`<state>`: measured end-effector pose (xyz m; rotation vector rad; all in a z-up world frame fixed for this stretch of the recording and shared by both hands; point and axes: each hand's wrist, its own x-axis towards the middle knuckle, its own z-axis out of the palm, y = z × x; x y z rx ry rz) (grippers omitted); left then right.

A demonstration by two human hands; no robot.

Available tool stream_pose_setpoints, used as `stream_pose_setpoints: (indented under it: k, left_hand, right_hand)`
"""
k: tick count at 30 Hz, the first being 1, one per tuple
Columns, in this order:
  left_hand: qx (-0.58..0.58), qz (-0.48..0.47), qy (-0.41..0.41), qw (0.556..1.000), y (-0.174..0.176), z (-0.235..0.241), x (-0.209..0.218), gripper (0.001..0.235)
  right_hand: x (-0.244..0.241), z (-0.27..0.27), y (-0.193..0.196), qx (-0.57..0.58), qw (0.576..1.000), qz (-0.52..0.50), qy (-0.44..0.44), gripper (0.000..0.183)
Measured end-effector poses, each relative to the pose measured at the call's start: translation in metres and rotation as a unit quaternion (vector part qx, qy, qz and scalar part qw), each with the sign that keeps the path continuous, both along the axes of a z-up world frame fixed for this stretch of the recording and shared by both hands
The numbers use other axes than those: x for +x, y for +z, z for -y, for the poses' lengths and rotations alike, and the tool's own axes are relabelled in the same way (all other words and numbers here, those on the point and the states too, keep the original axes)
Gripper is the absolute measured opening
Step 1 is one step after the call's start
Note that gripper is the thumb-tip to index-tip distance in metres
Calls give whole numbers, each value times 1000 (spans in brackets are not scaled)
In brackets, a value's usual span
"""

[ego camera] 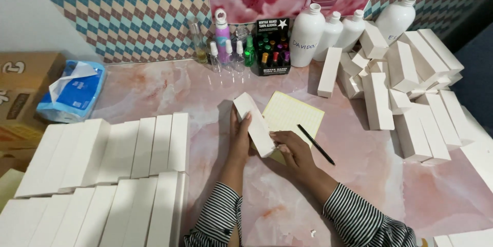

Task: The person assembles small white cardboard boxes by folding and tucking the flaps. They use a pen to write on a yellow notepad and then place the assembled boxes into a larger cardboard box.

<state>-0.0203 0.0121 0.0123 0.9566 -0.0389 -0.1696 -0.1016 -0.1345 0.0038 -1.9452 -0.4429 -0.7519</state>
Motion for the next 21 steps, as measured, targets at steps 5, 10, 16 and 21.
stream_pose_setpoints:
  k: [5, 10, 16, 21]
  left_hand:
    - [96, 75, 4, 993, -40, 6, -13, 60]
    - [111, 155, 29, 981, -49, 2, -45, 46]
    - [187, 300, 110, 929, -21, -12, -97, 50]
    - [250, 319, 148, 902, 14, -25, -133, 51]
  right_hand:
    - [-14, -5, -27, 128, 987, -95, 1, 39]
    - [-32, -21, -23, 256, 945, -202, 5, 54]
    - [-46, -26, -20, 167, 983, -79, 12, 41]
    - [-68, -46, 13, 109, 991, -71, 36, 45]
